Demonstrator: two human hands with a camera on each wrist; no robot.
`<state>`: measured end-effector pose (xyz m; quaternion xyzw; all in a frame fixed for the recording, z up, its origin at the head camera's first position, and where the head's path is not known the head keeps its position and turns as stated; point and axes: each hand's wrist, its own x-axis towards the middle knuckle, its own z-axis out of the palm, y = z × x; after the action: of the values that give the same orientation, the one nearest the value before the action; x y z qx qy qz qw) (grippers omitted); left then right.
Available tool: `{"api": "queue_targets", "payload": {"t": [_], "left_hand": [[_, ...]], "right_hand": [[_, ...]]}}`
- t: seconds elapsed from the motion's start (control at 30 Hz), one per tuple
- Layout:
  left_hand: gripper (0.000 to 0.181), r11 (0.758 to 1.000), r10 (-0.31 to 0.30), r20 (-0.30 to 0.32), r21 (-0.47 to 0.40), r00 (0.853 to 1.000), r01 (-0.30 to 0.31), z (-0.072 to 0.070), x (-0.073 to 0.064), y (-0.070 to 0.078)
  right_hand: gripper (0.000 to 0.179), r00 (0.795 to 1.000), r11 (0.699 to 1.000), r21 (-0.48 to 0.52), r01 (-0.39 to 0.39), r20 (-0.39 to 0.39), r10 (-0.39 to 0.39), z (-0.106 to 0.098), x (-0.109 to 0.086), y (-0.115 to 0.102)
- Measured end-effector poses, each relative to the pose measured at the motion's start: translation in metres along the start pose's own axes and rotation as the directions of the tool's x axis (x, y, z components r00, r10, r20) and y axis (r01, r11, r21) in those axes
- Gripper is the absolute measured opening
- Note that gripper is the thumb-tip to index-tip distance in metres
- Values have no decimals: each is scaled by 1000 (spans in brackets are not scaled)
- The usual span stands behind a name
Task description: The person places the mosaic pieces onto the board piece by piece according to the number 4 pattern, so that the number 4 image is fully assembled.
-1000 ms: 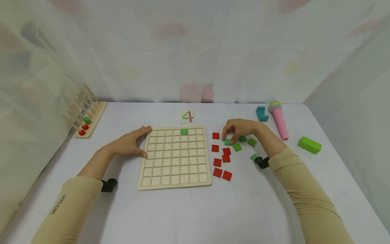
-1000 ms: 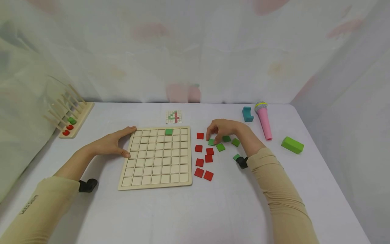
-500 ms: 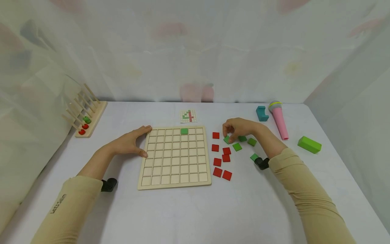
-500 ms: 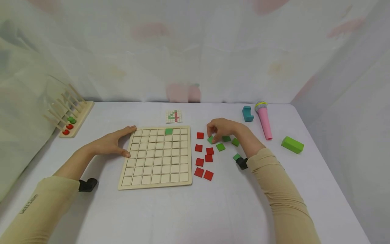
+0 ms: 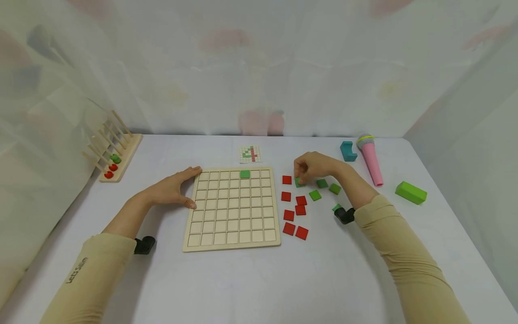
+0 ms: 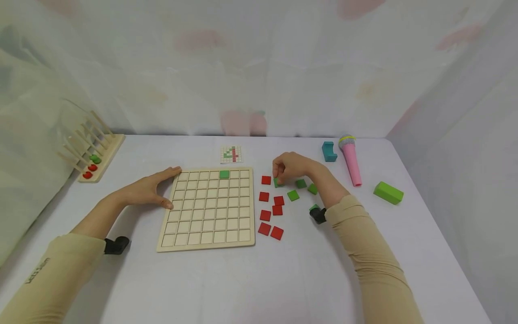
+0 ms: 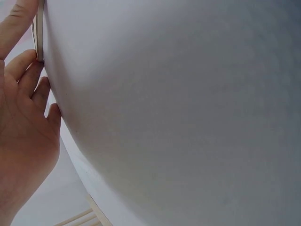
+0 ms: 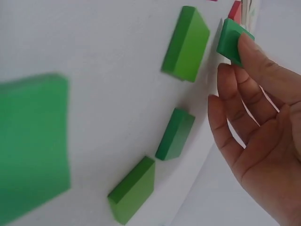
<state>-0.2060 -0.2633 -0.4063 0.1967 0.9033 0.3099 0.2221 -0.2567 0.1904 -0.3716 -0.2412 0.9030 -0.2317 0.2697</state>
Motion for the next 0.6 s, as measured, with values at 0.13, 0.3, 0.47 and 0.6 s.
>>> {"api": "queue_targets", "payload": {"t": [0.13,0.3,0.47,0.6], "left_hand": [[123,1000,-2,0,4,1000,2,0,1,-2],[123,1000,-2,-2,17,1000,2,0,1,-3],[123,1000,-8,-5,29,1000,8,0,1,-4],[122,1000,-2,-4,23,1000,2,1,1,-3]], "right_hand": [[11,999,998,38,44,-22,-43,-1,4,-4],[12,994,992,88,90,-62,-84,-1,10,-14],[14,990,988,112,109,-98,-98,5,20,-29],[14,984,985,118,128,-135,-112,11,28,-41]]}}
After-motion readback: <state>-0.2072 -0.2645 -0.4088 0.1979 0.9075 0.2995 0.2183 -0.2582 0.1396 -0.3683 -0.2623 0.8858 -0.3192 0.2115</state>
